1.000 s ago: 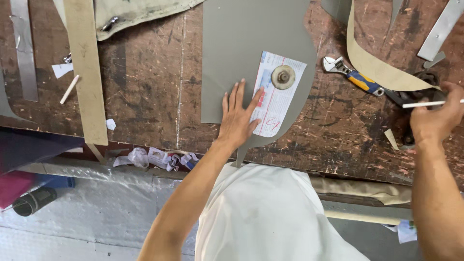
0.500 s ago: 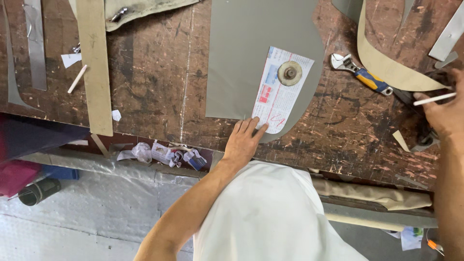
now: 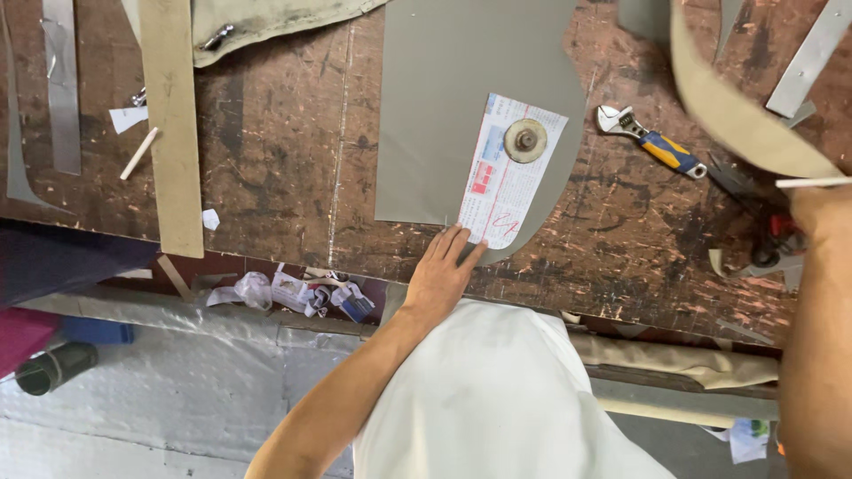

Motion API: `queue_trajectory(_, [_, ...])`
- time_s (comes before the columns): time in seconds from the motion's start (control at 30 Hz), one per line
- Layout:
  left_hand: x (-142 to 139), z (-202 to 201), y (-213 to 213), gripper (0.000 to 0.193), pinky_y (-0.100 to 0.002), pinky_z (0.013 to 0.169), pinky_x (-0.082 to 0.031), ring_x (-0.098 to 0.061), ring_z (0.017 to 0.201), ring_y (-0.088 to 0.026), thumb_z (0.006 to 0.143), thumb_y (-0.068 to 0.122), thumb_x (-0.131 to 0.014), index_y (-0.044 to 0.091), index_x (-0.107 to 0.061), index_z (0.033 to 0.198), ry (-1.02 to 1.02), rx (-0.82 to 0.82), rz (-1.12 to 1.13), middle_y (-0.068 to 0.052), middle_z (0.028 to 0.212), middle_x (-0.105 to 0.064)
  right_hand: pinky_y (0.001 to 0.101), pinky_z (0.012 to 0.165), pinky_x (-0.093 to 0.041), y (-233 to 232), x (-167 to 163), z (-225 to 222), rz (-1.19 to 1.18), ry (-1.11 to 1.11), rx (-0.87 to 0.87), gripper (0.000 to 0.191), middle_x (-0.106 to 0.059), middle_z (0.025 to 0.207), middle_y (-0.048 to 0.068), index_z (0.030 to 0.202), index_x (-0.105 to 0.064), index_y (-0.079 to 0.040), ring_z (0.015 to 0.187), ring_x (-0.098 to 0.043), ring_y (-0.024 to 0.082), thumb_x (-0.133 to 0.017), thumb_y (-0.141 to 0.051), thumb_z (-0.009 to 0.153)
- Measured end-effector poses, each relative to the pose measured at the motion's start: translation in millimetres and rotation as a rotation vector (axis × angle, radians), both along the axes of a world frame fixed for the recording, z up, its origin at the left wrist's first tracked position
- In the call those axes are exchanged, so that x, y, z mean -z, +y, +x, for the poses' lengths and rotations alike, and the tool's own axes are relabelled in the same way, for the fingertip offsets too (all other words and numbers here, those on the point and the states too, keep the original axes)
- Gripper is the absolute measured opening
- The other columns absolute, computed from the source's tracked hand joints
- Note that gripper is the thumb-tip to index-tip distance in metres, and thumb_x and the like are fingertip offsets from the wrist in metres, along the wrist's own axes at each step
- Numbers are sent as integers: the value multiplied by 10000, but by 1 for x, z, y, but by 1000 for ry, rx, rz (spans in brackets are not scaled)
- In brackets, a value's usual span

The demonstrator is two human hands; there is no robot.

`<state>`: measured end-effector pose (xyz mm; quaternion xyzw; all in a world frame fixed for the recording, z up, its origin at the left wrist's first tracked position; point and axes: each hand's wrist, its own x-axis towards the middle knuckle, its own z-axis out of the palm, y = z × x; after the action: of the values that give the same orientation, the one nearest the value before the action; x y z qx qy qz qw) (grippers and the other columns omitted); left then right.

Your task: The person cuts gray vinyl fabric with scissors along a curved paper pattern held on the workbench, trimming away excess material. They then reposition the cut piece, place a printed paper template on it, and use a long straightedge and a white marking pencil to draw straight guide lines across the fabric.

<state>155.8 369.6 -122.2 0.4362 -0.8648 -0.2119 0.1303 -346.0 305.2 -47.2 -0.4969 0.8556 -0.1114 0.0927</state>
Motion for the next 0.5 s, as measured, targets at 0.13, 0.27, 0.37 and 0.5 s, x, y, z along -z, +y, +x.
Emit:
queue_trajectory(0.13, [1,0,2,557,-504,1200,-327,-409,1423,-377,867,74,-668,68,-575,1416,5,-13,5,-219,1434,-500,403,950,-558,34,15,-11,-7,41,251,667,-647,1257,186,1417,-465,22,1124,-652,291,-832,-277,947])
queue_trajectory(0.27, [2,2,3,550,-497,1228,-317,-404,1442,-376,878,57,-660,66,-562,1419,18,-16,-9,-218,1452,-485,394,962,-551,65,47,16,-212,-123,303,727,-590,1305,183,1461,-366,11,1158,-612,292,-806,-338,999])
queue_trajectory(0.37, [4,4,4,620,-482,1228,-317,-407,1438,-368,817,27,-654,82,-567,1429,-26,-9,-6,-206,1468,-484,367,1095,-513,62,54,53,-412,-388,299,922,-460,1457,183,1586,-123,2,1311,-508,301,-810,-337,1074])
queue_trajectory(0.5, [4,5,4,582,-491,1225,-318,-407,1433,-376,849,38,-648,73,-568,1425,7,-19,-16,-213,1452,-489,498,1235,-374,70,38,159,-272,-84,-294,901,-494,1537,244,1592,-444,-26,1479,-448,330,-933,-142,844])
